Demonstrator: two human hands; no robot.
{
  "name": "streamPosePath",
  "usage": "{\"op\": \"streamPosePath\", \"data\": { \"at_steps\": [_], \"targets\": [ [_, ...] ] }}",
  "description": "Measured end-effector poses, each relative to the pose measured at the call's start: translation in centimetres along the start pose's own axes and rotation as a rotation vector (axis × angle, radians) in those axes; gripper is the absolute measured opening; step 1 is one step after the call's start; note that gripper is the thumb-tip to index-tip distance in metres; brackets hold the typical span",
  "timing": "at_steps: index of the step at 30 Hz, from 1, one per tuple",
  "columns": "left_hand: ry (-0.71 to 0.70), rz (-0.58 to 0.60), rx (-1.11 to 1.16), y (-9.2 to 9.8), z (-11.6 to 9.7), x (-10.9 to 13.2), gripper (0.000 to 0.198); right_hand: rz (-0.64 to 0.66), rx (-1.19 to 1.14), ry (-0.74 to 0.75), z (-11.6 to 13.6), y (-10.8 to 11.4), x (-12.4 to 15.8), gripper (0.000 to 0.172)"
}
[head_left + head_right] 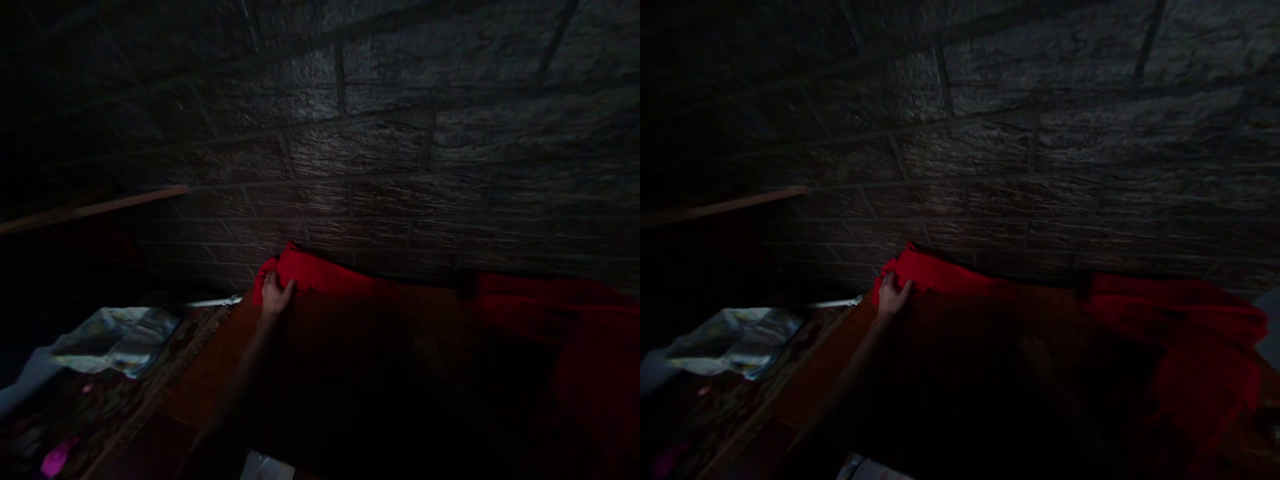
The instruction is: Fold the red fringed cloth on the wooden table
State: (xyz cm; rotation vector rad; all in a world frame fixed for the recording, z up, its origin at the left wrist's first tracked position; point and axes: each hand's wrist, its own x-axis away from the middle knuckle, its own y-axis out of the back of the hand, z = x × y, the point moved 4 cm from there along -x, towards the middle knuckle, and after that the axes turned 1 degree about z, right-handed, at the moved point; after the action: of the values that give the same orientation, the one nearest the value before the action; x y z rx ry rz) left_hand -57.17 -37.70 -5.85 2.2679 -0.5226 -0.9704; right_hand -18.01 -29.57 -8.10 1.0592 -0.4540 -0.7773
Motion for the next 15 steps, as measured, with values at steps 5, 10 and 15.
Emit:
{"op": "streamPosePath", "data": {
  "at_steps": [5,10,15],
  "targets": [
    [-0.062,0.137,-0.018,1.7,0.0,-1.1,0.046,-0.014,0.02,-0.036,0.1,0.3,0.2,0.029],
    [0.111,0.337,0.052,4.5,0.8,-2.1,0.059,-0.024,0.009,-0.035,0.1,0.3,0.2,0.03],
    [0.098,0.632,0.221,7.2,0.6,-2.0,0.059,-0.055,-0.034,0.005,0.1,0.2,0.4,0.026]
  ]
}}
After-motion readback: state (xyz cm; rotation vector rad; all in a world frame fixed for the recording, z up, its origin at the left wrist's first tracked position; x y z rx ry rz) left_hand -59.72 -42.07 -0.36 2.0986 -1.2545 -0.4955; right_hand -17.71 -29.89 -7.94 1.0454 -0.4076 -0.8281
